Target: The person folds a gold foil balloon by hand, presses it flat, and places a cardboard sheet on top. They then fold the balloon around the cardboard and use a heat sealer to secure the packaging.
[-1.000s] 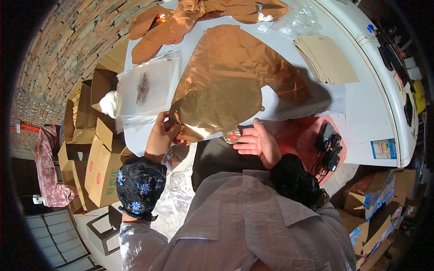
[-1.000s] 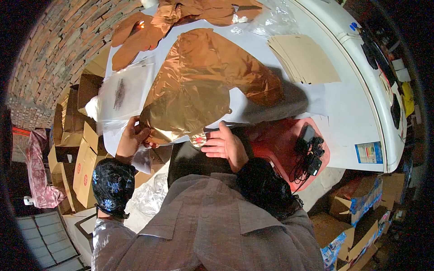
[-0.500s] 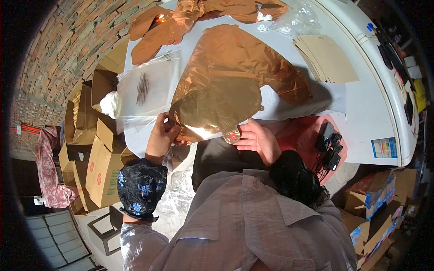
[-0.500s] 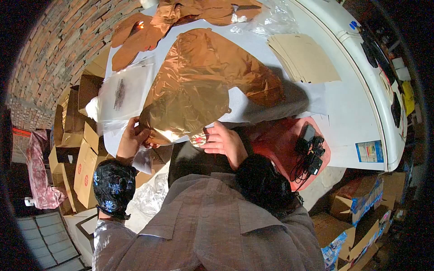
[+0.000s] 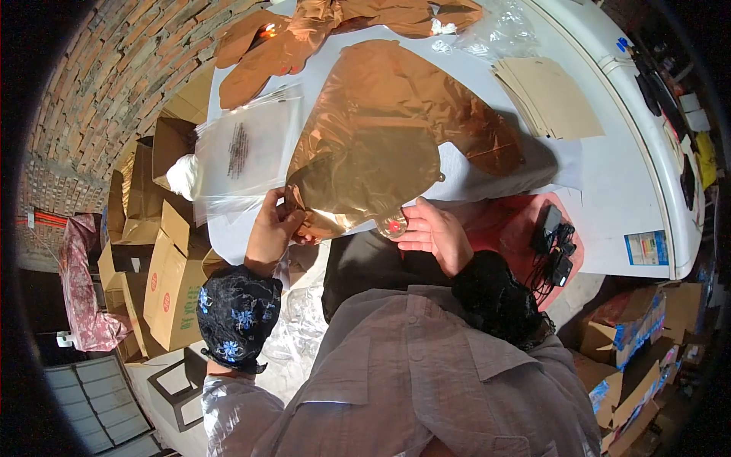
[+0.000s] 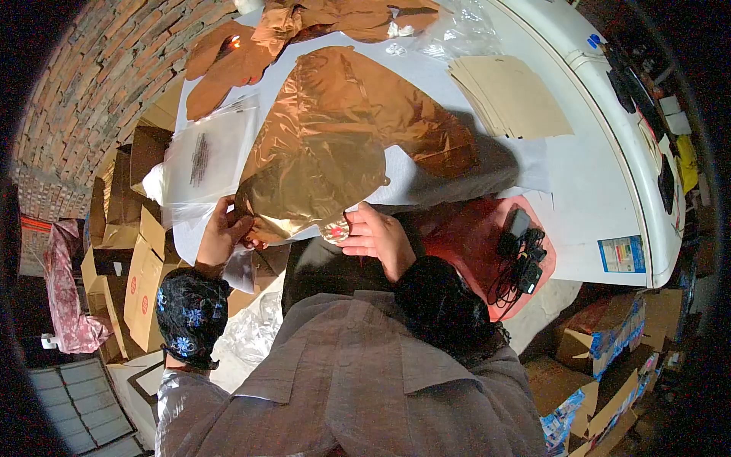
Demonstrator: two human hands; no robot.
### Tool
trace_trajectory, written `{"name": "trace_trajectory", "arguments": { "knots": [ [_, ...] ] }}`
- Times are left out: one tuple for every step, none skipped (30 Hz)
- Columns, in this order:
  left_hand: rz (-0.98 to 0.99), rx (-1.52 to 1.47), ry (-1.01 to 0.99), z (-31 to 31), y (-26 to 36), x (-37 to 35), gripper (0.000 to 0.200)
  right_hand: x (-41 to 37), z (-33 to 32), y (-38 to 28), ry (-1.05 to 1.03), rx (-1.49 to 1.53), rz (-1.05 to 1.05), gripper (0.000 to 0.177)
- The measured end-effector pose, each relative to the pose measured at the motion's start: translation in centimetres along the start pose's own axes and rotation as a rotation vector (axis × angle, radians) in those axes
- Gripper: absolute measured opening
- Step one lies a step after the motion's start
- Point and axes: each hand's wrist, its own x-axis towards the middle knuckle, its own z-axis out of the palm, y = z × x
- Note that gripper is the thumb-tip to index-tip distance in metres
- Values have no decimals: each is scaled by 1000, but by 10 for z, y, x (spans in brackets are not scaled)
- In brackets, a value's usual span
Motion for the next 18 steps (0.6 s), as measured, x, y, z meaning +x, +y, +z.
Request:
{"name": "trace_trajectory", "arguments": {
  "knots": [
    [-6,-7,0,1,1,0,37,0,-1,1,-5,8,-2,64],
    [-4,-15,3,2,2,0,37,0,-2,1,-3,5,-1,64],
    [-3,-23,7,3,3,-1,37,-1,-2,1,0,2,1,64],
    [-1,-31,11,4,3,-1,37,-1,-2,1,2,0,2,64],
    [-6,-34,1,3,2,0,37,-2,-2,1,10,-1,8,64],
    [-10,-38,-9,3,1,1,37,-3,-2,1,18,-2,12,63],
    [-11,-42,-16,2,-1,2,36,-3,-2,0,22,-6,16,63],
    [-7,-46,-11,1,-3,3,36,-3,-4,1,24,-5,16,63],
    [-3,-50,-6,1,-5,3,36,-3,-7,2,25,-5,16,63],
    [0,-56,0,1,-5,3,36,-3,-9,2,25,-6,18,62],
    [-3,-69,12,2,-5,2,36,-3,-11,2,37,-7,21,62],
    [-7,-83,24,4,-4,0,36,-4,-13,0,50,-8,25,62],
    [-11,-95,36,6,-3,-1,36,-5,-14,-1,62,-7,29,62],
    [-15,-94,40,7,-4,-2,36,-4,-15,-1,74,-11,25,63],
    [-20,-92,44,7,-5,-2,36,-4,-17,-1,80,-17,22,63],
    [-25,-90,48,8,-6,-4,36,-4,-18,-2,86,-22,20,63],
    [-32,-98,56,10,-6,-6,35,-4,-18,-3,92,-25,18,63],
    [-38,-106,64,12,-6,-8,35,-4,-18,-4,96,-27,20,63]
  ]
}}
